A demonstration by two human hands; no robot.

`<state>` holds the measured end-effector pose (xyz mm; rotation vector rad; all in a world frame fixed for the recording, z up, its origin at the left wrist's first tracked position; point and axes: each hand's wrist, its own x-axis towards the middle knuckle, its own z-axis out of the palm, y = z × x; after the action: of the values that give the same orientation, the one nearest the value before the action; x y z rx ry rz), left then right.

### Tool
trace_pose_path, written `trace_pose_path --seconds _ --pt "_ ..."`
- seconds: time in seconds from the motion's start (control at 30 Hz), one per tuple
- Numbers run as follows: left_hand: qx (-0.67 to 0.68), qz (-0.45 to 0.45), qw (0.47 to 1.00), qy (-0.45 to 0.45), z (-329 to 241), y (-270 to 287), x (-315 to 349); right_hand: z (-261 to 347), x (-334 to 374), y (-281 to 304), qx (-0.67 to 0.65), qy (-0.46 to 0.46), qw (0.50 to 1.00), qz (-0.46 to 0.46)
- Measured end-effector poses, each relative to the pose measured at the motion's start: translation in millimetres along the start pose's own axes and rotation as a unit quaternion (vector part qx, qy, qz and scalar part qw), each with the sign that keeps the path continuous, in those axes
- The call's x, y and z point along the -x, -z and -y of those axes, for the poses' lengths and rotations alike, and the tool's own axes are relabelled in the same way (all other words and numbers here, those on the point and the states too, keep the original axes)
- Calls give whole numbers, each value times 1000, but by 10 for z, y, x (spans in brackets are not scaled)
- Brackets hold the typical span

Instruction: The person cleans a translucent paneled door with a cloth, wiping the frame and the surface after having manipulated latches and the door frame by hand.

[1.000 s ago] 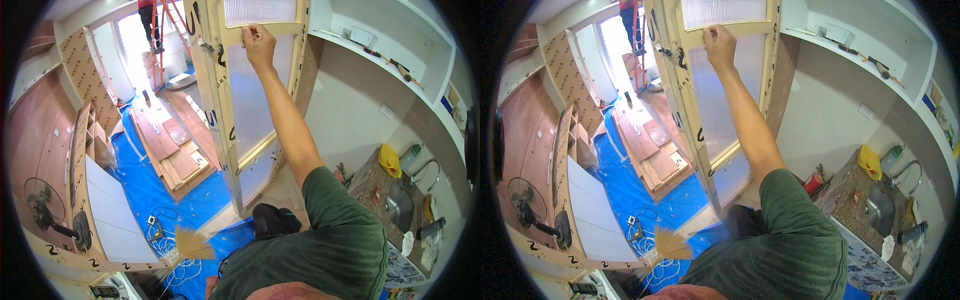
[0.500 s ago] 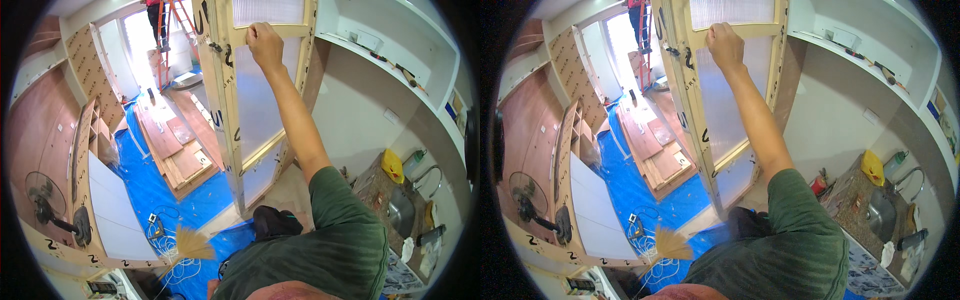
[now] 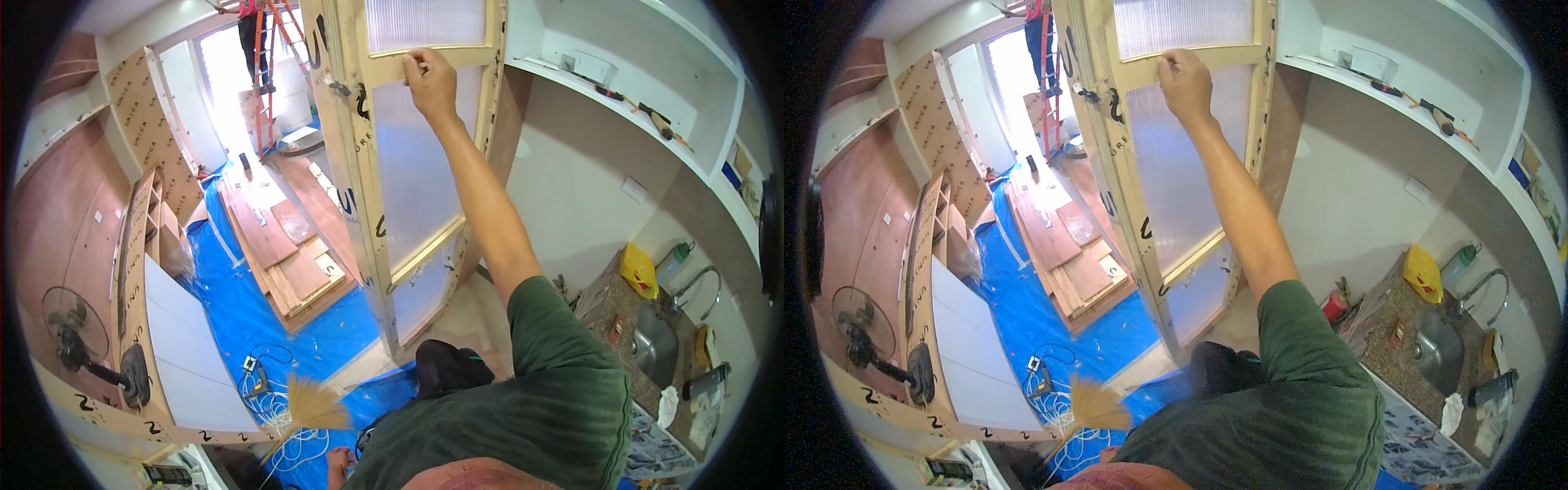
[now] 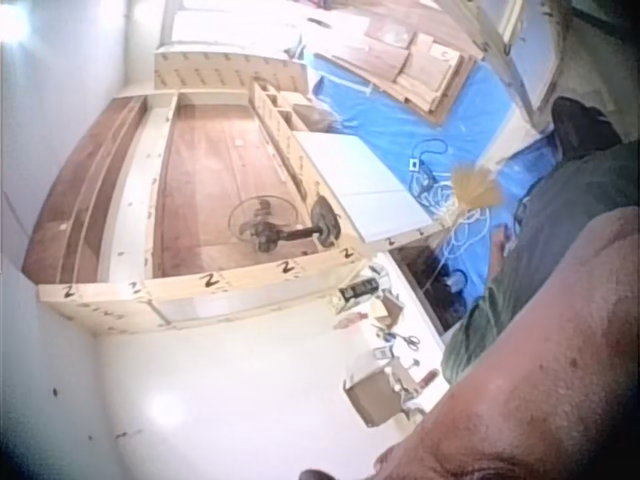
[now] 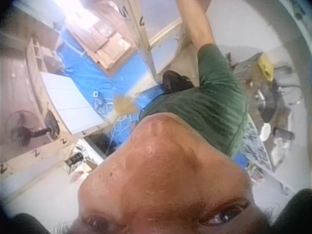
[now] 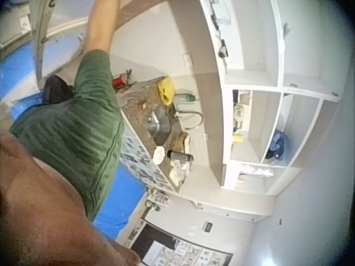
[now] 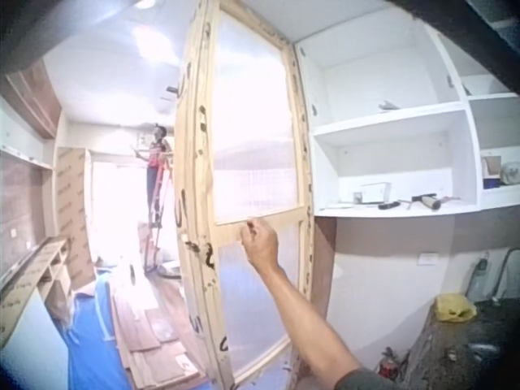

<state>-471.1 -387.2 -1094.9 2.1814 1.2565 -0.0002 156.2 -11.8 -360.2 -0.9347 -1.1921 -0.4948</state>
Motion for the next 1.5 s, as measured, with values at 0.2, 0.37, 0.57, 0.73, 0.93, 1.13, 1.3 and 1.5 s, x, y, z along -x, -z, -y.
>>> trace_pose_path --seconds 0.2,0.37,0.57,0.73,0.93,1.13,1.3,1.5 --pt "-46 39 998 -20 -55 -143 221 156 39 5 155 153 976 -28" --pt "-63 21 996 -62 -57 -295 482 209 -46 66 231 204 951 16" --pt "-45 -6 997 -69 -4 -247 426 158 -152 36 229 180 956 48" --pt "-135 1 989 -67 -58 24 45 191 -163 -39 185 106 973 83" --pt "71 3 996 56 -126 257 -135 454 251 25 -51 34 988 140" --pt "73 33 994 75 -212 61 139 -16 195 67 -37 -64 997 -39" --pt "19 54 996 63 -191 -200 468 -85 86 -53 0 -81 996 -45" --pt "33 28 994 98 -195 -224 360 116 292 -183 228 41 972 -51"
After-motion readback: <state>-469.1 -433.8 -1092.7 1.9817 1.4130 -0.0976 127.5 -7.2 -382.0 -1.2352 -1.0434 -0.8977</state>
